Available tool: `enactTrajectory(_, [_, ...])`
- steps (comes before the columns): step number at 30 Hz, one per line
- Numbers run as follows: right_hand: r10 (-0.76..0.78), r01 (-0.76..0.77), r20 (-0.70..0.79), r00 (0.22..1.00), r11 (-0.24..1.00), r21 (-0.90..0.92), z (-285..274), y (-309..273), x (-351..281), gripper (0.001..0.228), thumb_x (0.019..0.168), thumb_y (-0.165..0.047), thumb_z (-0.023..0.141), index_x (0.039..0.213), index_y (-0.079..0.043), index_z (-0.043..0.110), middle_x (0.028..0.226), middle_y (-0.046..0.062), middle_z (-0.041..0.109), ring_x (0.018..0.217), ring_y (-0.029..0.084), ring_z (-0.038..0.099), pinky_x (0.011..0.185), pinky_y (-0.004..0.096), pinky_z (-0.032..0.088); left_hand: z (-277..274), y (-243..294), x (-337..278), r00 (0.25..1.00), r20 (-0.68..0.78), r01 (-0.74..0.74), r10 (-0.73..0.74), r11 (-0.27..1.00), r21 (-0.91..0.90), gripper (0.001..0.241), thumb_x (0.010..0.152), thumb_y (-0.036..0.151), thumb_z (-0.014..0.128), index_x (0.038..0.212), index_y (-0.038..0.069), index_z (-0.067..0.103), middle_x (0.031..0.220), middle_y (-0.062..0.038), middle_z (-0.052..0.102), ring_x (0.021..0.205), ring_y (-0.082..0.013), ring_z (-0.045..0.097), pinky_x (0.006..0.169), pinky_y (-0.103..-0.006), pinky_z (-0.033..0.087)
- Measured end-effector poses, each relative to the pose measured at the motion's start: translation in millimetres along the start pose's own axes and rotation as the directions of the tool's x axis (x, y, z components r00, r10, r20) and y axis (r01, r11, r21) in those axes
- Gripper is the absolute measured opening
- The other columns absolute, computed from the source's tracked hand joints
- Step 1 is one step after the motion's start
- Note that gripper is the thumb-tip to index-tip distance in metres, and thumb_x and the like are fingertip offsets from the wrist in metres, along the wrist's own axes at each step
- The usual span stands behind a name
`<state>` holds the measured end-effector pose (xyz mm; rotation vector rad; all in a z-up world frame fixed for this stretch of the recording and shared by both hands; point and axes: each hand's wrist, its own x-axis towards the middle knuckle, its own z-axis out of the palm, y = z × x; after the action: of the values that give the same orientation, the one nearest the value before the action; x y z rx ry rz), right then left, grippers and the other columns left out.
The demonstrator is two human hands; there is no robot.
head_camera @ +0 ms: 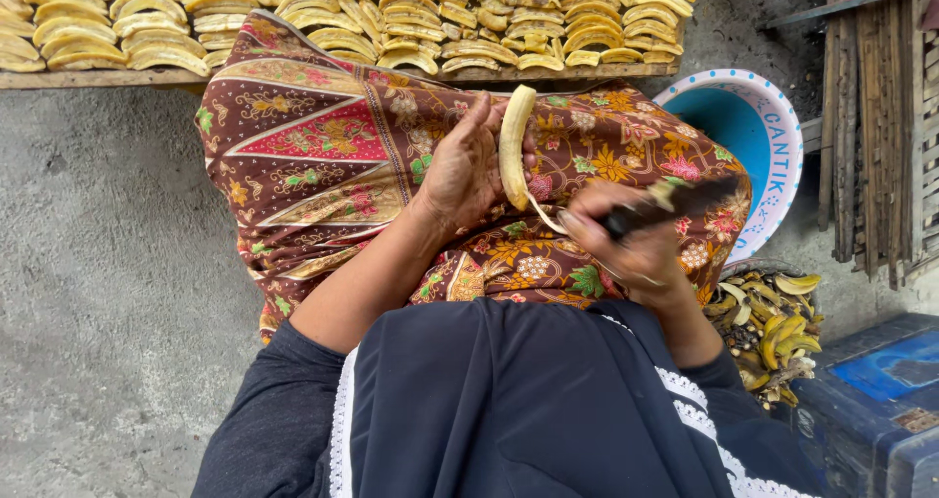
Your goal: The person peels bananas and slices them into thin pieces, arranging the slices onto a wooden tray.
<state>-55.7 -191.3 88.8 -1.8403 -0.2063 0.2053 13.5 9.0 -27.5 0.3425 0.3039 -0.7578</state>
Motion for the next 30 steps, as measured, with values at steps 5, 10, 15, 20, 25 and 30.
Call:
enactTrajectory(5, [0.097, -0.086, -0.02, 0.995, 0.945, 0.316, -28, -26, -28, 0.01, 0.092, -0.001, 0.07, 0.087, -0.004, 0.061, 0.084, 0.007, 0.066, 0.072, 0.014, 0.062, 0.061, 0.029, 0.052, 0, 7, -1, 0.999, 0.007, -0.04, 0.04, 0.998, -0.042, 0.041, 0.104, 0.039, 0.055, 0.131, 0.009, 0.055, 0.093, -0.007, 0.061, 0.083, -0.0211, 0.062, 0.076, -0.0361, 0.056])
enactTrajectory(10, [0.442, -0.439, -0.004, 0.897, 0.89, -0.127, -1, 23, -14, 0.013, 0.098, -0.012, 0.067, 0.091, -0.003, 0.061, 0.077, 0.008, 0.066, 0.064, 0.013, 0.06, 0.057, 0.029, 0.053, 2, -3, 9, 0.974, 0.036, -0.213, 0.222, 0.961, -0.176, 0.02, 0.102, 0.013, 0.064, 0.119, 0.008, 0.054, 0.088, -0.007, 0.054, 0.08, -0.0214, 0.055, 0.073, -0.0377, 0.05])
enactTrajectory(15, [0.213, -0.182, 0.048, 0.976, 0.916, -0.357, 24, 45, -7, 0.017, 0.098, -0.012, 0.068, 0.094, 0.002, 0.061, 0.077, 0.012, 0.063, 0.067, 0.015, 0.057, 0.063, 0.032, 0.05, 21, 1, 12, 0.932, 0.014, -0.348, 0.363, 0.904, -0.249, 0.015, 0.102, 0.012, 0.061, 0.115, 0.008, 0.053, 0.088, -0.009, 0.053, 0.08, -0.0225, 0.054, 0.074, -0.0374, 0.049])
enactTrajectory(20, [0.212, -0.18, 0.035, 0.977, 0.896, -0.406, 27, 48, 1, 0.018, 0.097, -0.012, 0.069, 0.092, 0.003, 0.06, 0.076, 0.014, 0.06, 0.062, 0.021, 0.054, 0.062, 0.035, 0.049, 38, 3, 11, 0.918, 0.02, -0.375, 0.395, 0.885, -0.275, 0.014, 0.103, 0.011, 0.06, 0.115, 0.009, 0.052, 0.089, -0.008, 0.052, 0.08, -0.0221, 0.053, 0.075, -0.0376, 0.048])
enactTrajectory(25, [0.201, -0.179, 0.033, 0.979, 0.924, -0.338, 30, 52, 5, 0.016, 0.098, -0.012, 0.067, 0.097, 0.002, 0.06, 0.078, 0.014, 0.063, 0.064, 0.022, 0.06, 0.063, 0.035, 0.05, 44, 4, 6, 0.934, 0.003, -0.342, 0.358, 0.894, -0.29, 0.013, 0.103, 0.013, 0.059, 0.114, 0.01, 0.052, 0.089, -0.007, 0.051, 0.081, -0.0219, 0.053, 0.075, -0.0391, 0.048])
enactTrajectory(30, [0.207, -0.164, 0.055, 0.977, 0.888, -0.429, 29, 56, 11, 0.016, 0.098, -0.013, 0.068, 0.101, 0.002, 0.062, 0.081, 0.018, 0.065, 0.069, 0.031, 0.065, 0.066, 0.039, 0.052, 46, -1, 5, 0.937, 0.039, -0.32, 0.347, 0.898, -0.302, 0.013, 0.105, 0.015, 0.06, 0.115, 0.01, 0.053, 0.088, -0.007, 0.05, 0.081, -0.0216, 0.051, 0.075, -0.0376, 0.047])
